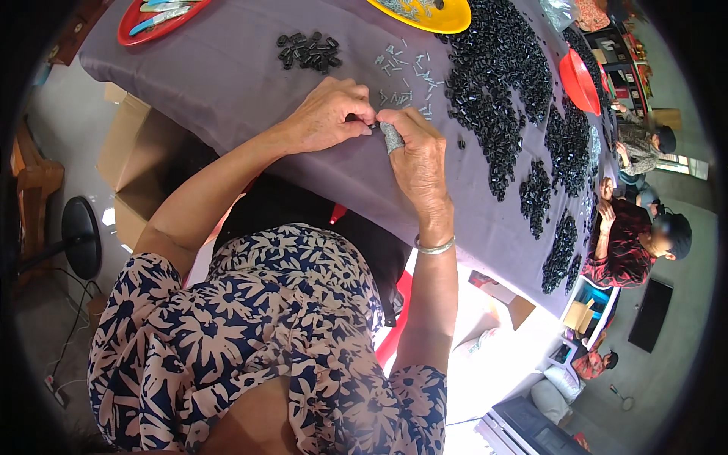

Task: Assembling small plastic components by inserting metal pins into them at a table.

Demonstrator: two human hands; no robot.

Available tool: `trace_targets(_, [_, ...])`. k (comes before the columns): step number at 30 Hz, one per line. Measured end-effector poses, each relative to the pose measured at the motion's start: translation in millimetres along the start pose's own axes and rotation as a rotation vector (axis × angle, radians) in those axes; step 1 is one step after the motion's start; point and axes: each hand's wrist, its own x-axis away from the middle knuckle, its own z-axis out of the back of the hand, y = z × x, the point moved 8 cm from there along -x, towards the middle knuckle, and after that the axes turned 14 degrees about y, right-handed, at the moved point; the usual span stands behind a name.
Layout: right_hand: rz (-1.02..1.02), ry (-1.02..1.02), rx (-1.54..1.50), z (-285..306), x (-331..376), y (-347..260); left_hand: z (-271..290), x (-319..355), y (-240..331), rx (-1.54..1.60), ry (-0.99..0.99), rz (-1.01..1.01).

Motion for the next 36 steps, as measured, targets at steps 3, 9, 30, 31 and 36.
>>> trace_targets(3, [0.024, -0.043, 0.030, -2, 0, -4, 0, 1, 0, -0.010, 0.010, -0.012])
trace_targets(9, [-0.037, -0.110, -0.005, -9, -6, 2, -1, 1, -4, 0.013, 0.024, -0.008])
trace_targets(30, [-0.833, -0.485, -0.394, -36, 8, 60, -4, 1, -2, 0.010, -0.056, -0.003])
trace_targets(31, [-0.851, -0.525, -0.384, -38, 7, 61, -4, 1, -2, 0.010, -0.076, 0.007])
trace_targets(36, [-0.867, -0.697, -0.335, -46, 2, 68, 0, 1, 0, 0.047, -0.106, -0.003])
